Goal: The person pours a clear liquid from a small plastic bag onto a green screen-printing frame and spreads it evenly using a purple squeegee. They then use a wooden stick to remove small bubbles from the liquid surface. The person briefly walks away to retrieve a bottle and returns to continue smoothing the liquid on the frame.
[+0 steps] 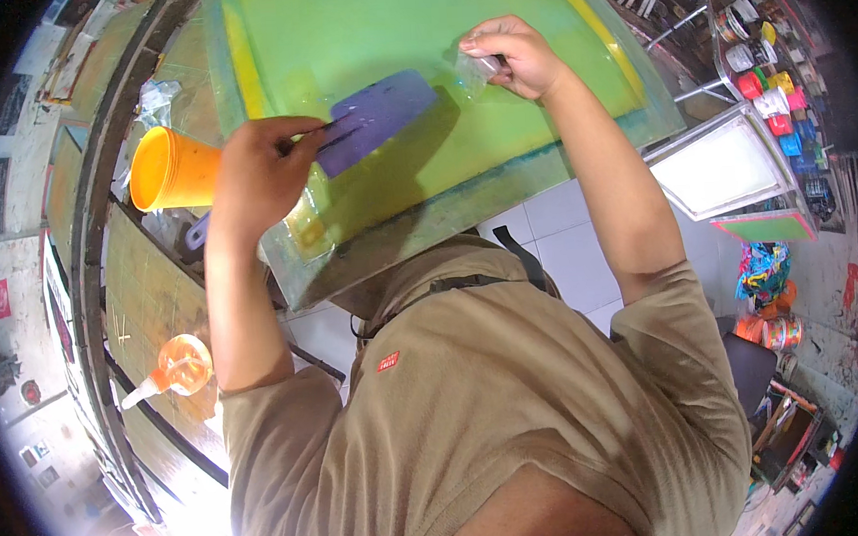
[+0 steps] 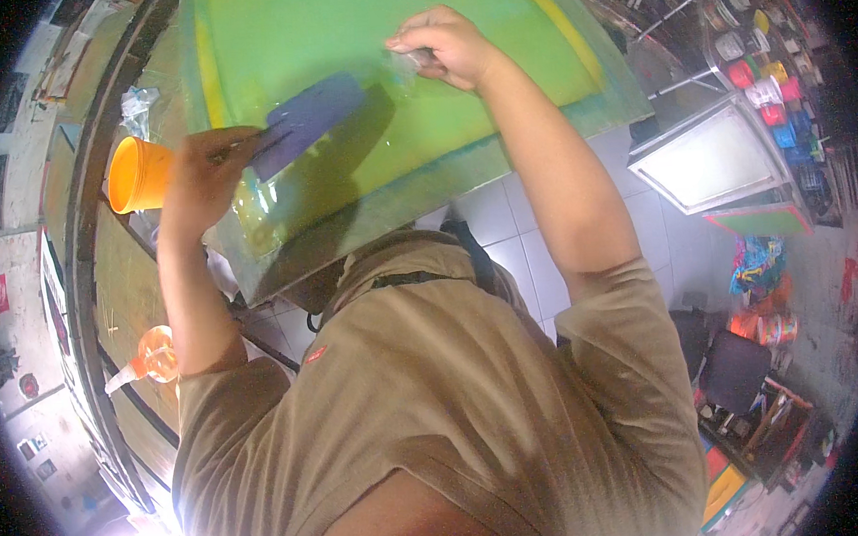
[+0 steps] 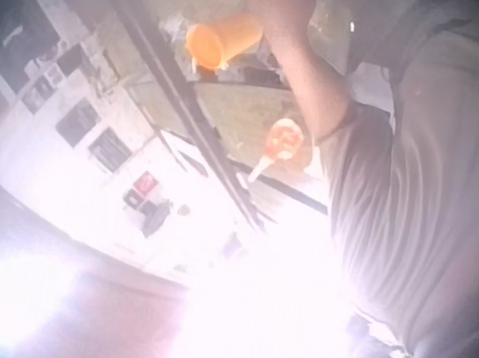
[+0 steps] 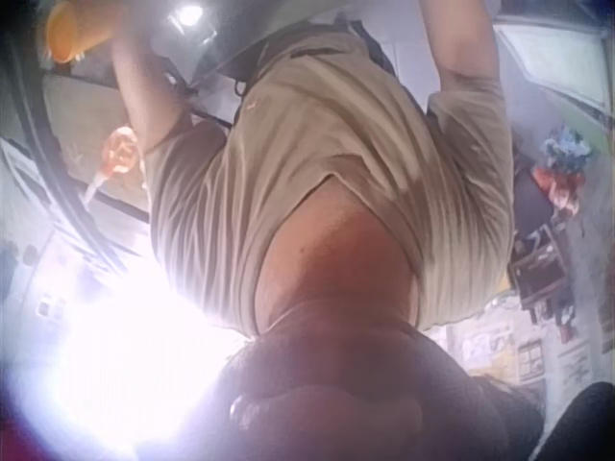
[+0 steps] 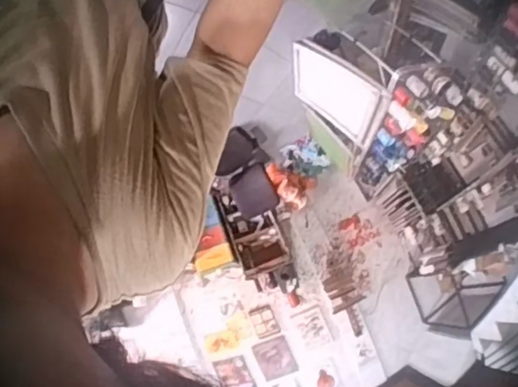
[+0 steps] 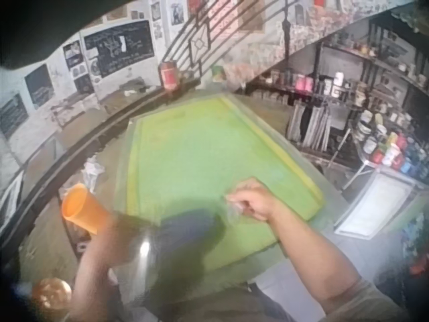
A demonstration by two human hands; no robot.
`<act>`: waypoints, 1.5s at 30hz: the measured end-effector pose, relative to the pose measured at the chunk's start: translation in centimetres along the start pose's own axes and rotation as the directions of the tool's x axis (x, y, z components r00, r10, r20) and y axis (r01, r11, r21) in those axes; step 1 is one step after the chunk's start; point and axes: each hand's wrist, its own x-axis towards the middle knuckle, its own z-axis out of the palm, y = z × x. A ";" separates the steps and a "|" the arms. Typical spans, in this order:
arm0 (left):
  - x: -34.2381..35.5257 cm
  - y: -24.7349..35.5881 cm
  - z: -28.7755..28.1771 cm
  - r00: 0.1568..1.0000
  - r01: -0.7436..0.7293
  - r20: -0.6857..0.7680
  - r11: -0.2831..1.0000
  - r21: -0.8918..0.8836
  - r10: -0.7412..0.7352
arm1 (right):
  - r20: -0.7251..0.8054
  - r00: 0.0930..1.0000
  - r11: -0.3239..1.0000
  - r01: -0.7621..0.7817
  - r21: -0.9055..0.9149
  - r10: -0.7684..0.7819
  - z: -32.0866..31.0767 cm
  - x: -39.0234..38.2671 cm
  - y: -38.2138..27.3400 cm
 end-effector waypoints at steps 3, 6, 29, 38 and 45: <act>-3.1 -0.9 -4.4 0.992 -0.012 -0.123 0.997 -0.080 0.002 | 0.010 0.999 0.999 0.039 -0.019 -0.039 -0.1 0.2 0.6; -5.9 -1.5 -10.4 0.954 0.057 -0.292 0.998 -0.021 -0.060 | -0.037 0.998 0.998 0.055 -0.008 -0.056 -0.5 -0.2 0.9; -5.0 -7.5 -20.6 0.946 0.305 -0.226 0.877 0.371 -0.233 | -0.135 0.991 0.998 -0.023 -0.059 0.014 -0.1 -0.7 -0.1; -8.0 -7.0 -15.6 0.948 0.135 -0.266 0.977 -0.164 -0.175 | -0.107 0.986 0.975 -0.142 -0.169 0.125 0.3 -0.6 -1.2; -1.6 -1.9 -1.3 1.000 0.012 0.028 0.978 -0.210 -0.006 | 0.016 0.990 0.950 -0.129 -0.284 0.139 -0.8 -0.7 -2.8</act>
